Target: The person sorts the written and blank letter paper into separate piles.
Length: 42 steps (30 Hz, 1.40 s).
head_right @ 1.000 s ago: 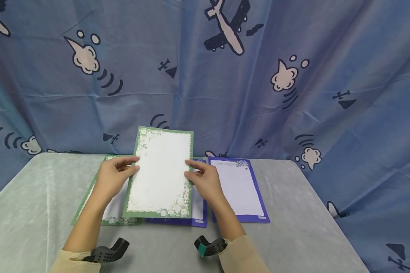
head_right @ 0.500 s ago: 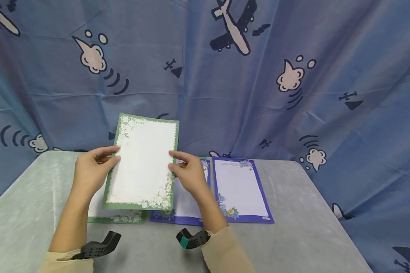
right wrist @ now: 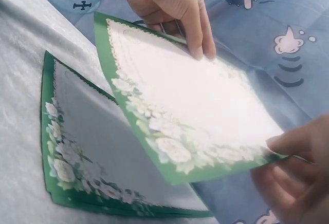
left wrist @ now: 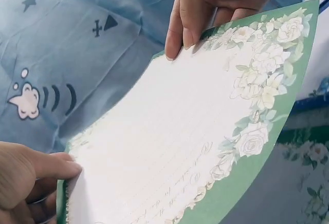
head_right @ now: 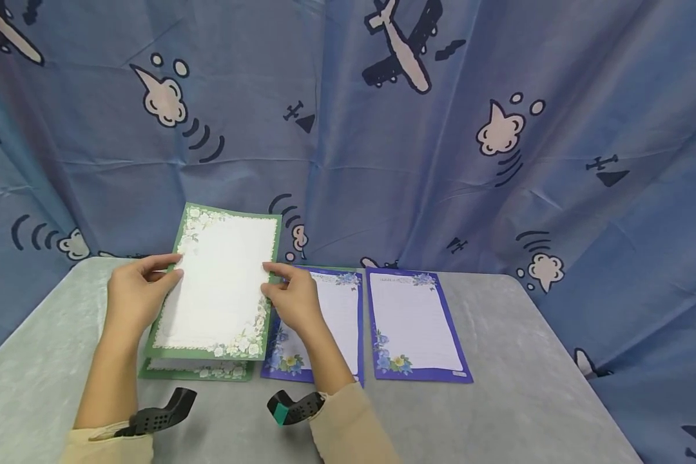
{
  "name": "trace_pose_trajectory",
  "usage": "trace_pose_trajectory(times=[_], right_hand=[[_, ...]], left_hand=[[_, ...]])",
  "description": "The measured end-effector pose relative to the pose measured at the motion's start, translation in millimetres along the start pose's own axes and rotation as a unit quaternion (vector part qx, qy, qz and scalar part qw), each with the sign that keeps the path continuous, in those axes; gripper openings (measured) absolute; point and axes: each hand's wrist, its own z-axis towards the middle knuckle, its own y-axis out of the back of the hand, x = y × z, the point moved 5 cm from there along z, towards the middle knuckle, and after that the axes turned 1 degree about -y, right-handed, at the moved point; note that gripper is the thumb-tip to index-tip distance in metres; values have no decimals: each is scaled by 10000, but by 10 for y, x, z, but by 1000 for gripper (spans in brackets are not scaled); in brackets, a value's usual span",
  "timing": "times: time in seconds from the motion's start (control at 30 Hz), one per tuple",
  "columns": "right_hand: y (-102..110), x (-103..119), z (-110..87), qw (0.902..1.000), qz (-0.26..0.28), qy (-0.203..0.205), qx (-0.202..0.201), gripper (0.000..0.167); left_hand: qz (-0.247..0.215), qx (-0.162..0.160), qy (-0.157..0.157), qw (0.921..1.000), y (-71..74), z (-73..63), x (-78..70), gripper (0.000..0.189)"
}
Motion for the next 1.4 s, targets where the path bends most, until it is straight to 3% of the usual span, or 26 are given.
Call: trace_pose_trajectory(times=[0.2,0.4,0.77,1.13,1.4], right_hand=[[-154,-156,51,9998,-82,-171,15,40],[-299,-355,113,9994,-228,-246,128,39],[-438,-497,133,9978,-602,-260,109,36],[-496,-555,120,9934,-1135,-154,49,35],[-496,-507,120,9886,-1503,-44,-64,35]], left_hand=[[169,253,68,9995,-58,68,197,33],[208,481,403,9978,-126,99,401,34],[428,851,674,9932,-250,141,713,34],[768,1055,664,9892,-305,129,827,35],[1094,1197,600,9849,-331,119,800,39]])
